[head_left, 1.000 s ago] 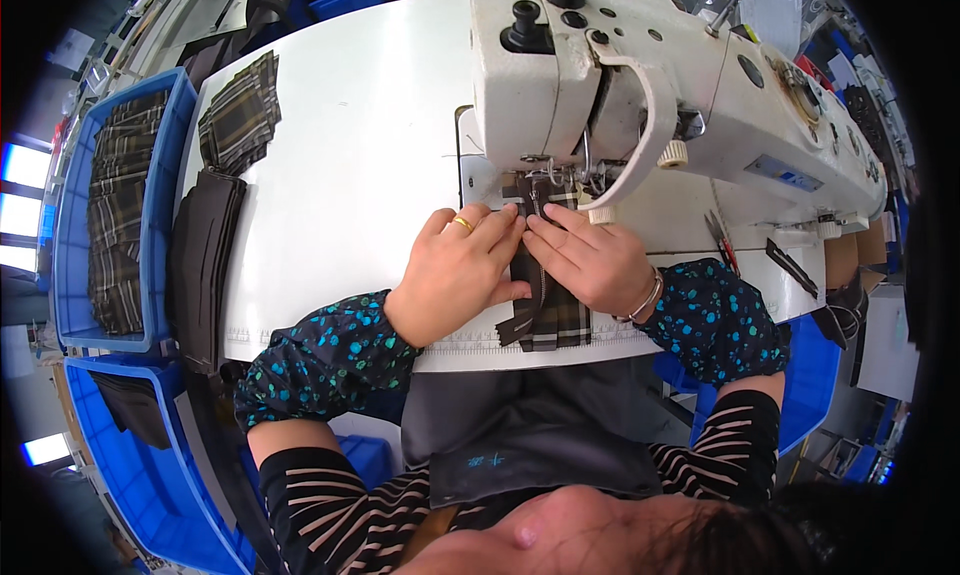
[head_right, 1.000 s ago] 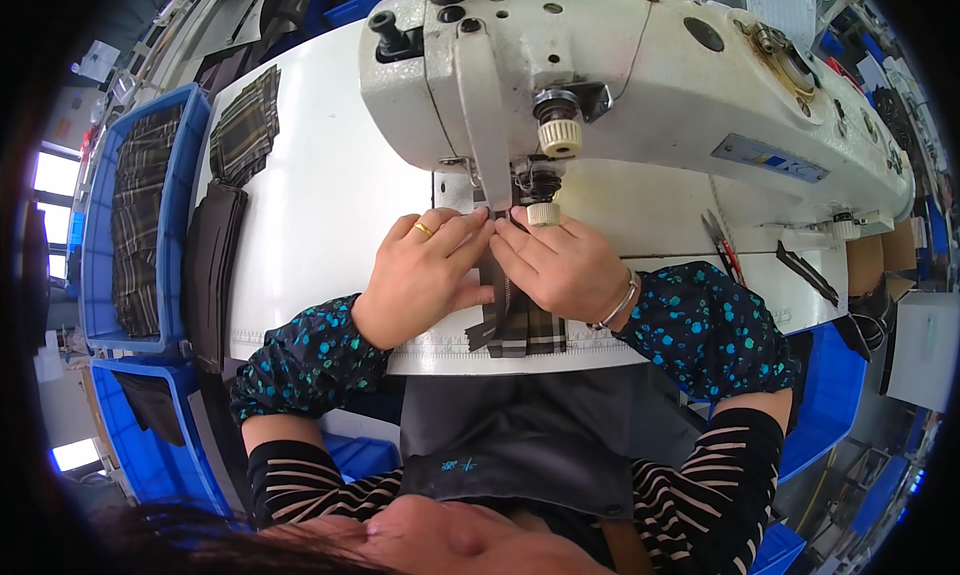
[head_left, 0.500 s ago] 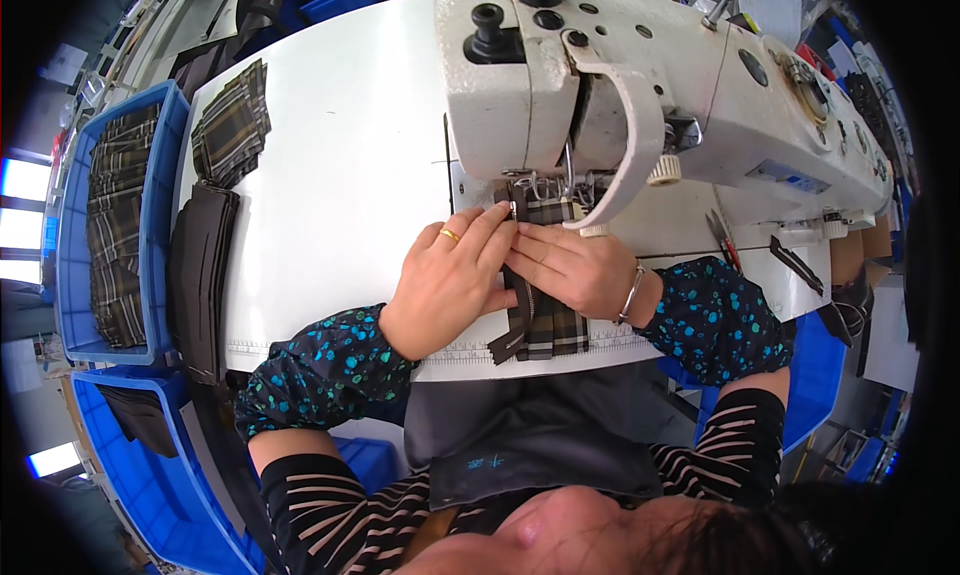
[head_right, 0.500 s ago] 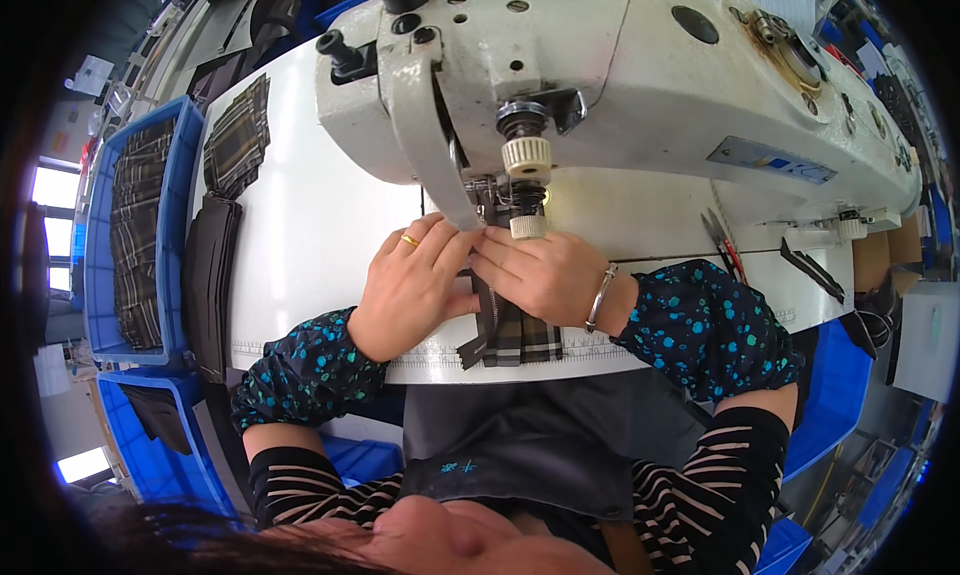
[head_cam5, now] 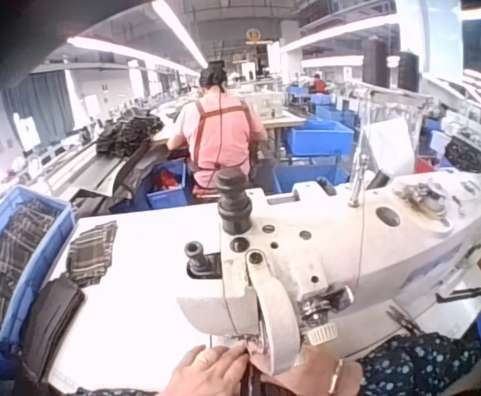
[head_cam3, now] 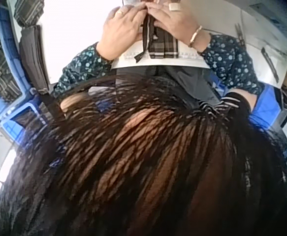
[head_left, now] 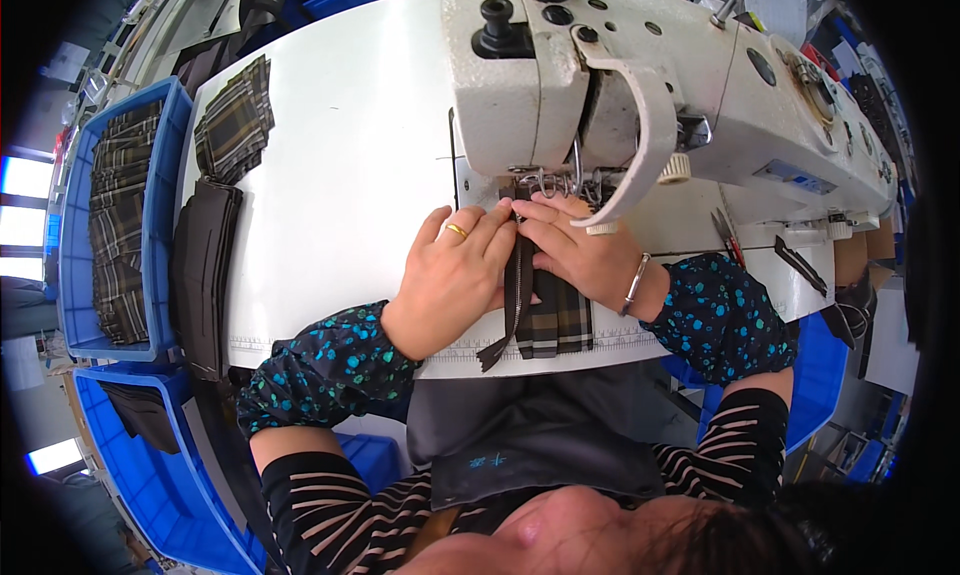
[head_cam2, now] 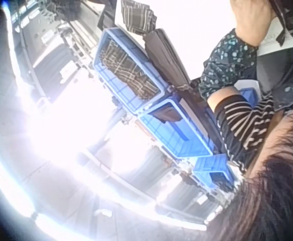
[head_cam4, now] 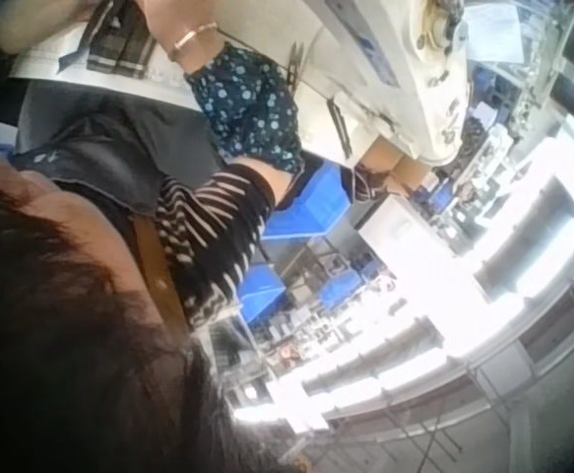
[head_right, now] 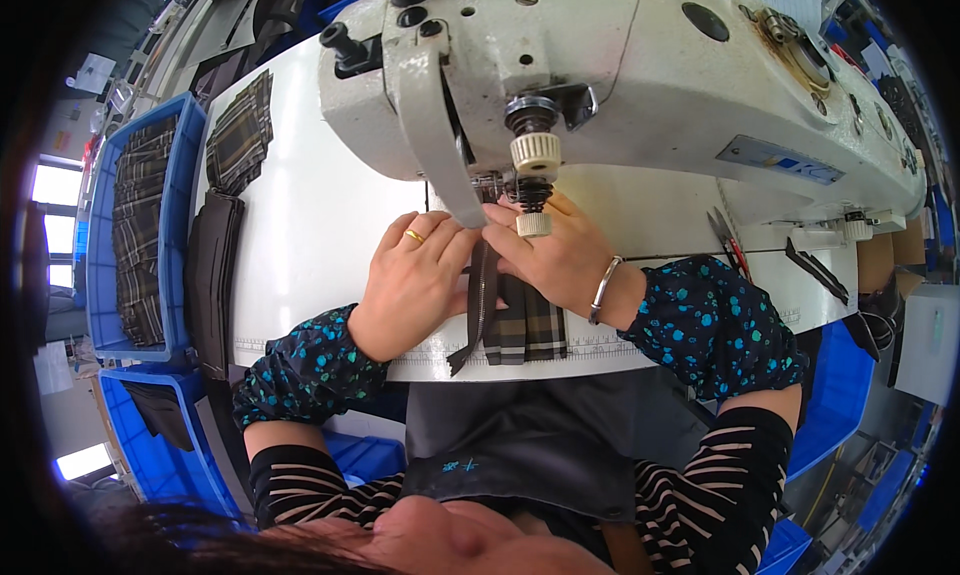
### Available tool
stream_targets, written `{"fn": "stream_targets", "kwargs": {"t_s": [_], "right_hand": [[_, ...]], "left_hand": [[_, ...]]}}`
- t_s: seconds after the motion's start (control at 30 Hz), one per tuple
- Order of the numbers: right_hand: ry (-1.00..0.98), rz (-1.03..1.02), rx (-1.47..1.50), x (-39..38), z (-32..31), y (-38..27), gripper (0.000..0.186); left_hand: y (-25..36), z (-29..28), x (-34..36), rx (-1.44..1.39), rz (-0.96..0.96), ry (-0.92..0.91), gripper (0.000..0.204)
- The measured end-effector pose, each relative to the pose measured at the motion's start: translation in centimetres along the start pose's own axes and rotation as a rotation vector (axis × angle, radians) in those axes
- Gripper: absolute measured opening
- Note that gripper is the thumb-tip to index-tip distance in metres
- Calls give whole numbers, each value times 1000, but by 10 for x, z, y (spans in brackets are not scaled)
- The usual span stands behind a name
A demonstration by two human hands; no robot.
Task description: The person aligns a zipper with a piece of plaid fabric and sews it using an industrial sewing machine. They guide the fabric through the machine, stitch along the zipper, and then trim the excess thread. The process is repeated for a second piece of fabric.
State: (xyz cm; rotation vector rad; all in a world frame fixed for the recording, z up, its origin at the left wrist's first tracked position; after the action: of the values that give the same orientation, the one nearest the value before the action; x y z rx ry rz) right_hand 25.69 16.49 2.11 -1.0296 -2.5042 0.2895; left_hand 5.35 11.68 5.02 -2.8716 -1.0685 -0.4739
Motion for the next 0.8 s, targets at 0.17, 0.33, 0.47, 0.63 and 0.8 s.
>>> {"fn": "stream_targets", "kwargs": {"t_s": [0.17,0.33,0.47,0.63,0.8], "right_hand": [[26,101,-46,-4,-5,-1,66],[68,113,-131,-3,-5,1,68],[51,89,-172,-5,-8,-7,70],[36,107,-194,-11,-6,-9,77],[11,140,-206,-11,-4,-10,85]], "left_hand": [[0,1,0,-3,-10,13,74],[-2,5,-4,-21,-20,-27,83],[11,4,-8,33,-9,-35,82],[17,7,-8,140,18,-46,83],[16,8,-5,179,4,-34,82]]}}
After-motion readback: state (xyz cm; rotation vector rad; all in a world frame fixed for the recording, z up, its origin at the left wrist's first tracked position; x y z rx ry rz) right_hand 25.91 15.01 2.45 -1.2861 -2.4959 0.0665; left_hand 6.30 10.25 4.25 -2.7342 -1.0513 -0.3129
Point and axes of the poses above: each hand's wrist, its own x-axis towards the middle knuckle, its own z-axis out of the palm, y = z × x, the point moved 2 cm from there along x, towards the middle knuckle, and after that the axes turned 15 degrees about z, right-handed, at the moved point
